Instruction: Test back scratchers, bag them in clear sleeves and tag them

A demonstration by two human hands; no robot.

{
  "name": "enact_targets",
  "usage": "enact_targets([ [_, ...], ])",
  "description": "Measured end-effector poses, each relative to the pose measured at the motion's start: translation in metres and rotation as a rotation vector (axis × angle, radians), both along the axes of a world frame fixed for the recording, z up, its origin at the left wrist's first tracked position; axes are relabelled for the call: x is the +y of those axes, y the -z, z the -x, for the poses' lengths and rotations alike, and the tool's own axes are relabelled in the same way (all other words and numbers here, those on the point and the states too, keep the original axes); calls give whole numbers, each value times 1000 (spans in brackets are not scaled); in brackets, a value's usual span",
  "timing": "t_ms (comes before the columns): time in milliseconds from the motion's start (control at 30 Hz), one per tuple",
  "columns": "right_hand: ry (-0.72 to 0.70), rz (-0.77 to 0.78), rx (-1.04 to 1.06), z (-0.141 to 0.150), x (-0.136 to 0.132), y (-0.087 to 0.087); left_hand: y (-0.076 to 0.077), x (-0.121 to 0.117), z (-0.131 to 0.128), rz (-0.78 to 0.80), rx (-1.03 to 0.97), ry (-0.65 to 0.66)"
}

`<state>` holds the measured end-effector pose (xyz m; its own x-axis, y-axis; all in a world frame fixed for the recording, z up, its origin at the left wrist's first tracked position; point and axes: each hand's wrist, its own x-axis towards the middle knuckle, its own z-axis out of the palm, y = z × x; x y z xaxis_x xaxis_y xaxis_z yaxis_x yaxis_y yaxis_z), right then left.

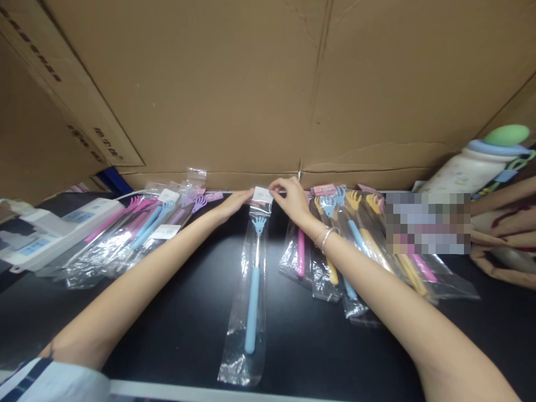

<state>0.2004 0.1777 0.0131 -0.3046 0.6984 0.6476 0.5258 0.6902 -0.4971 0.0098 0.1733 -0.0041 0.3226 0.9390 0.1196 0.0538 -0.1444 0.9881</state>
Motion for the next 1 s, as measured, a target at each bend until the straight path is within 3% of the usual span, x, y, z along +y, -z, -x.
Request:
enact_targets([
  [800, 12, -18, -136, -1, 4, 7, -1, -2, -3, -65, 7, -25],
  [1000, -40, -10, -168, 0, 4, 9, 0, -3, -2, -97, 5, -43],
])
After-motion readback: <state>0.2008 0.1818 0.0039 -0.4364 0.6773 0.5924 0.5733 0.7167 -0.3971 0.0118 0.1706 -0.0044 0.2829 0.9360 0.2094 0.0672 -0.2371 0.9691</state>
